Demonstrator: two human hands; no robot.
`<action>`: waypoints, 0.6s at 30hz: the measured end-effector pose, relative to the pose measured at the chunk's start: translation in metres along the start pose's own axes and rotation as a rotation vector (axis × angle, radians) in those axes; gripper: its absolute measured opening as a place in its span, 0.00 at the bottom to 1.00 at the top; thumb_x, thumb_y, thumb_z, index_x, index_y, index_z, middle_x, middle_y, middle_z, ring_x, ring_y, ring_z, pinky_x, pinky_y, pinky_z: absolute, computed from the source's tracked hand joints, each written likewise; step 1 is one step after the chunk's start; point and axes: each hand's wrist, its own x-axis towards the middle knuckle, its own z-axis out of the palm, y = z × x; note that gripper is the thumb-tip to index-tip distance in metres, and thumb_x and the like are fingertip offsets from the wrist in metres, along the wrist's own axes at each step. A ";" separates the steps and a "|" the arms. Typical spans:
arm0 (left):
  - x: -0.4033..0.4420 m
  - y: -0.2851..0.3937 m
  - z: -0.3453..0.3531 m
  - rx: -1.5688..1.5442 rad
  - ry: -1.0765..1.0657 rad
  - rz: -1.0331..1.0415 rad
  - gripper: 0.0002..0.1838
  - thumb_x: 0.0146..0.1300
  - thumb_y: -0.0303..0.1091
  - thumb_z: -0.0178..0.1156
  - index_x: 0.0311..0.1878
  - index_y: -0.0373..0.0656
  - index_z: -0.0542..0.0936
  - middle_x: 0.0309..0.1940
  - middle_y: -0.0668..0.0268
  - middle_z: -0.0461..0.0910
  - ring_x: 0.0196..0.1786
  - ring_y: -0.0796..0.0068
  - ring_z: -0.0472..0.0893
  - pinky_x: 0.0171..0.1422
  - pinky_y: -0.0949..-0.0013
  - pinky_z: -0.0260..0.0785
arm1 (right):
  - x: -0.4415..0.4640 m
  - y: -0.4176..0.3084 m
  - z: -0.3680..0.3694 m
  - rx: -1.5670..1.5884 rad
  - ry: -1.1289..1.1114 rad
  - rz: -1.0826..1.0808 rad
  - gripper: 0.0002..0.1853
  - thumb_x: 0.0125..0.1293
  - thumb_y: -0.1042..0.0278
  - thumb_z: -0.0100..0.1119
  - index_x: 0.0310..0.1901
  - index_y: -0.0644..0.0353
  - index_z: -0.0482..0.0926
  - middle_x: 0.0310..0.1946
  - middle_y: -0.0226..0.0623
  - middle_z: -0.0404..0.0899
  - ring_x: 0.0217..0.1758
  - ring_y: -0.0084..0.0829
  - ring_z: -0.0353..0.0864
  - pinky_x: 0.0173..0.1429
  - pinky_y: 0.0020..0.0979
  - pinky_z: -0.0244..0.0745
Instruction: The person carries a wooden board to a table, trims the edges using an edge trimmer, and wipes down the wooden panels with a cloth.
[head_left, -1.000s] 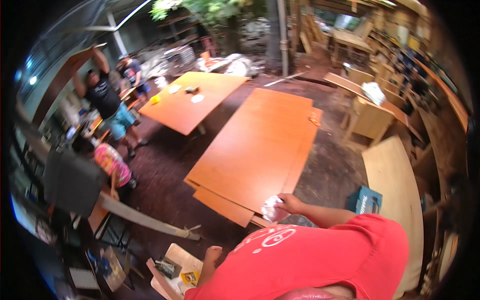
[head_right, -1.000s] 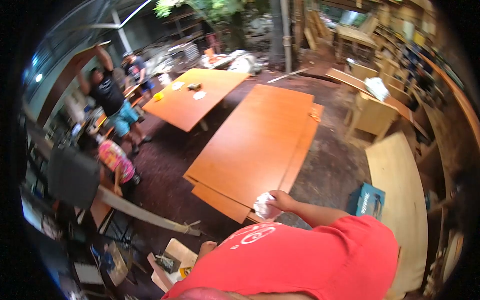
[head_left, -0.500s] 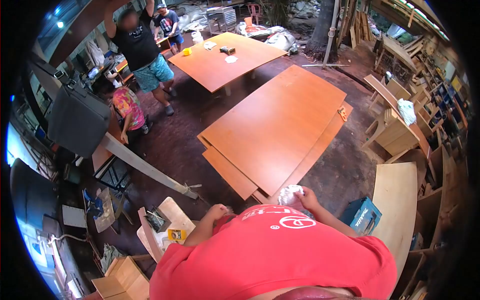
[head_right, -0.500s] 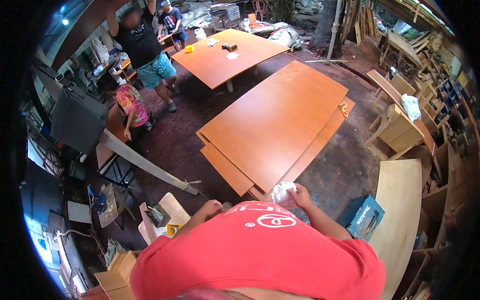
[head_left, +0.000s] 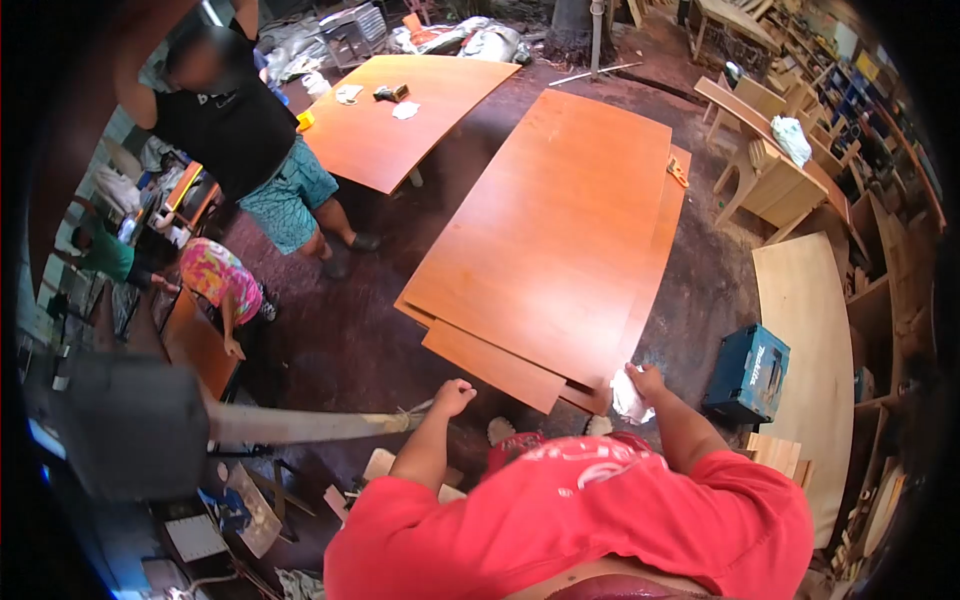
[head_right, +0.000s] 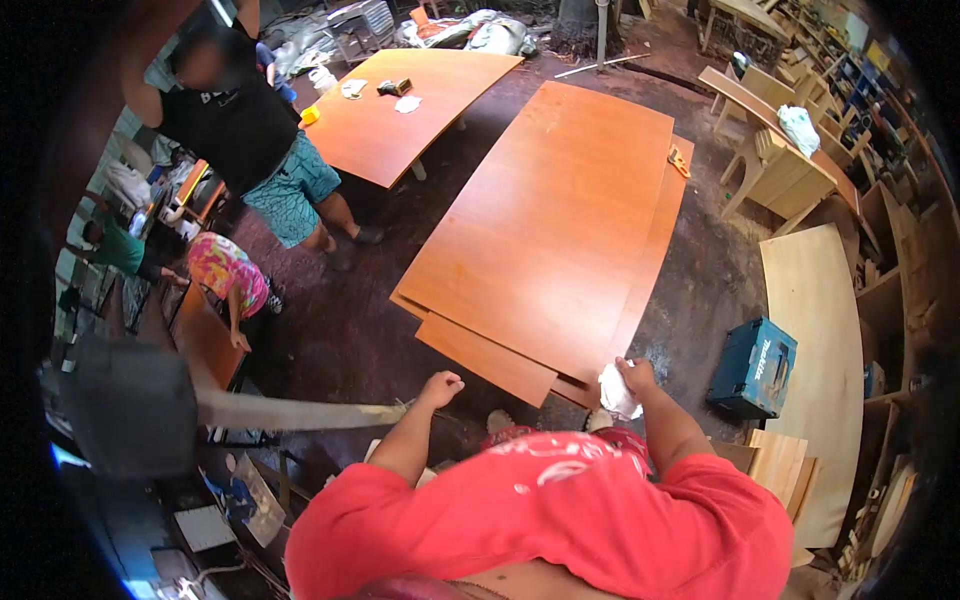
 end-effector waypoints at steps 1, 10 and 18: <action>0.020 0.002 -0.016 0.012 0.015 -0.041 0.18 0.55 0.44 0.66 0.43 0.42 0.83 0.42 0.53 0.81 0.49 0.53 0.80 0.55 0.57 0.72 | 0.006 -0.004 0.007 -0.001 0.043 0.070 0.32 0.60 0.49 0.67 0.51 0.74 0.75 0.41 0.49 0.83 0.41 0.35 0.83 0.43 0.35 0.78; 0.278 -0.061 -0.066 0.395 0.384 -0.368 0.39 0.65 0.53 0.54 0.72 0.41 0.57 0.72 0.54 0.57 0.76 0.58 0.53 0.78 0.52 0.41 | 0.131 -0.017 0.033 0.103 0.025 0.171 0.34 0.60 0.48 0.66 0.54 0.73 0.73 0.43 0.49 0.81 0.42 0.36 0.83 0.44 0.35 0.78; 0.304 -0.045 -0.057 0.339 0.679 -0.465 0.32 0.62 0.59 0.55 0.58 0.41 0.74 0.57 0.53 0.73 0.62 0.52 0.69 0.65 0.51 0.59 | 0.177 -0.051 0.023 0.050 -0.110 0.279 0.51 0.59 0.48 0.68 0.69 0.78 0.50 0.55 0.60 0.73 0.47 0.39 0.82 0.47 0.37 0.79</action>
